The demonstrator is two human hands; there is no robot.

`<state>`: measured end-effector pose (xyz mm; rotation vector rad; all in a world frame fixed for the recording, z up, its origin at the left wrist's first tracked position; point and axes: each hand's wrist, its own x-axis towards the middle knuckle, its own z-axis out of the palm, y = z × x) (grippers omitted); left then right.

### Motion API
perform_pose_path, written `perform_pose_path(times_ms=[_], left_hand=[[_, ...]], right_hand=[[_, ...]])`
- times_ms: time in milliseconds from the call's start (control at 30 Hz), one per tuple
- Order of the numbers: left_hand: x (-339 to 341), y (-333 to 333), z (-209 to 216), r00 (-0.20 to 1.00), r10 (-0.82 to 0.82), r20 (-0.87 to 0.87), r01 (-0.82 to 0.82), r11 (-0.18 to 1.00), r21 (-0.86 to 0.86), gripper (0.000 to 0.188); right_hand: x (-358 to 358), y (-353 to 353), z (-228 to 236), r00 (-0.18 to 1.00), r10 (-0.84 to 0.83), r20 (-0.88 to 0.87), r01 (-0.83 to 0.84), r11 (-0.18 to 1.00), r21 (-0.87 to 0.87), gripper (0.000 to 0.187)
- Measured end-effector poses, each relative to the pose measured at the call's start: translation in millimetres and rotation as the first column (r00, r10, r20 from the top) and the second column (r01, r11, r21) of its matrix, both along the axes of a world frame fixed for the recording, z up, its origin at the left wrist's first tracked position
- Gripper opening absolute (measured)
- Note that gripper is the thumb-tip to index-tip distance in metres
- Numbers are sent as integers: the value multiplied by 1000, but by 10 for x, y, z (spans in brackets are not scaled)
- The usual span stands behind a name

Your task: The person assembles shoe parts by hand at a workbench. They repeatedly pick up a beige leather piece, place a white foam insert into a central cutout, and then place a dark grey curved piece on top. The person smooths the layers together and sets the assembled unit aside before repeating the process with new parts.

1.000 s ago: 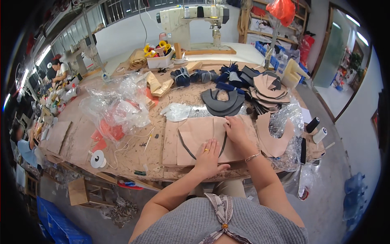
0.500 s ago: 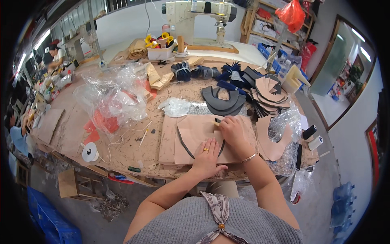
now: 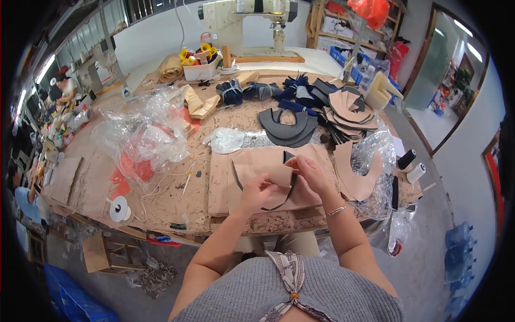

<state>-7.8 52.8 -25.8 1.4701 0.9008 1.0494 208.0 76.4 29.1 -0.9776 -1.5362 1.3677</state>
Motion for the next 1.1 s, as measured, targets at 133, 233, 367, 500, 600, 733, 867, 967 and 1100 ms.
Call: perform_pose_path(times_ms=[133,233,367,500,600,733,867,967,1100], left_hand=[[-282,-132,13,904,-72,422,122,988,-92,23],[-355,-140,-125,925,-10,381,59,991,-118,24],[-23,-286,250,983,180,-30,-178,983,51,42],[106,-360,159,832,379,-404,-132,844,519,47],[95,-378,212,791,313,-525,-12,867,499,37],[95,-369,299,797,247,-551,101,846,524,31],[86,-350,256,747,276,-604,216,759,614,40],[74,-340,281,634,293,-716,352,714,605,44],[209,-397,299,511,337,-791,412,711,569,45]], right_hand=[[123,97,-328,993,-60,97,48,991,121,37],[-7,-164,7,986,0,164,-37,973,228,26],[-106,-280,-50,880,-198,431,12,918,396,19],[-180,-256,-132,824,-421,379,310,895,320,13],[-100,-195,-177,757,-467,457,359,882,306,13],[-22,-208,-86,739,-396,545,368,915,166,20],[-43,-207,-47,715,-380,587,357,920,160,26],[-10,-193,-156,728,-394,561,337,918,208,27],[-10,-170,-46,689,-342,640,238,940,246,28]])
